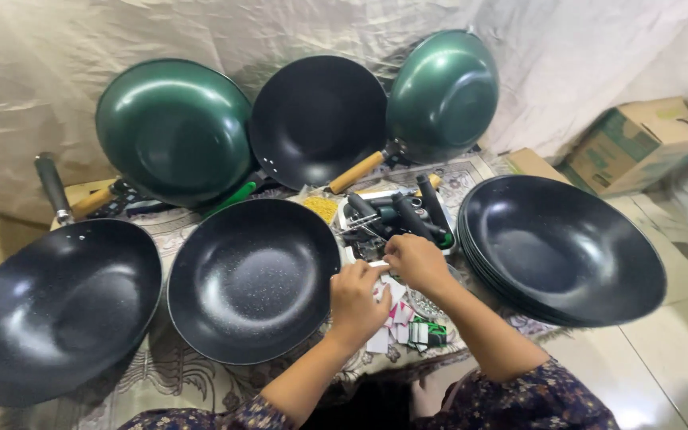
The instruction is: Assembling handle components and brackets onto several woks using a screwdriver and screws.
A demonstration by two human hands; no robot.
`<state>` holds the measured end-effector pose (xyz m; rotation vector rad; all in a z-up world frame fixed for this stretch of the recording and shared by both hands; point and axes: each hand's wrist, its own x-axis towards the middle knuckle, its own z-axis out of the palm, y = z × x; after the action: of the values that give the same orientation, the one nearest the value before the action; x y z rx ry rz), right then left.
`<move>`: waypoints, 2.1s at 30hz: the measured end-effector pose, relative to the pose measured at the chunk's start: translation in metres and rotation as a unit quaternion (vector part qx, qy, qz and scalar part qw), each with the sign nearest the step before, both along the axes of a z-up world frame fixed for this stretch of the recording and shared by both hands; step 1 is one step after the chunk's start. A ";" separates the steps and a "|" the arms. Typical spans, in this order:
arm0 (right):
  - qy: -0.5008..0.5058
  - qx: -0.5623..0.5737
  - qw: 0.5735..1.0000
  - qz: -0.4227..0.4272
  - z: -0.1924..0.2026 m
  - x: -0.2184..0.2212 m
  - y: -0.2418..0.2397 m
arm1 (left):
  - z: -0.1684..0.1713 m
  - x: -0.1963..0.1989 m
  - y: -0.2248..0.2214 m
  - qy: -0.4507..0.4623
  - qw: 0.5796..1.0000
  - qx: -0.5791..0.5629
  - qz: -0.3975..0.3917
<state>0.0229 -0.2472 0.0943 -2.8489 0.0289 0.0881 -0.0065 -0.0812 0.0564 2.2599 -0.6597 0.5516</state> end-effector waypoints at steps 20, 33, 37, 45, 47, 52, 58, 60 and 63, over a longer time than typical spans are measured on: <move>0.044 0.033 0.998 0.028 -0.026 -0.042 -0.057 | -0.131 0.056 -0.136 -0.092 0.965 0.174 -0.173; 0.082 0.052 0.995 0.008 -0.078 -0.034 -0.087 | -0.158 0.069 -0.152 0.028 0.964 0.219 -0.147; 0.070 0.034 0.997 0.009 -0.087 -0.032 -0.088 | -0.153 0.065 -0.150 0.024 0.963 0.222 -0.148; 0.093 0.017 0.995 -0.020 -0.074 -0.022 -0.100 | -0.092 0.047 -0.124 0.121 0.957 0.216 -0.152; 0.097 0.039 0.994 -0.030 -0.066 -0.026 -0.103 | -0.077 0.043 -0.115 0.156 0.957 0.193 -0.149; 0.115 0.146 0.979 -0.085 -0.044 -0.031 -0.095 | -0.054 0.034 -0.093 0.223 0.952 0.157 -0.141; 0.158 0.297 0.934 -0.124 -0.009 -0.035 -0.085 | -0.050 0.029 -0.081 0.332 0.933 0.028 -0.135; 0.163 0.333 0.918 -0.137 -0.008 -0.035 -0.085 | -0.050 0.031 -0.081 0.349 0.927 -0.001 -0.134; 0.157 0.343 0.916 -0.138 -0.009 -0.036 -0.085 | -0.063 0.032 -0.082 0.359 0.924 -0.021 -0.126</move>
<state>-0.0129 -0.3318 0.0858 -2.0785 0.3865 0.4085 0.0253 -0.1630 -0.0063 2.0757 -0.5275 -0.3837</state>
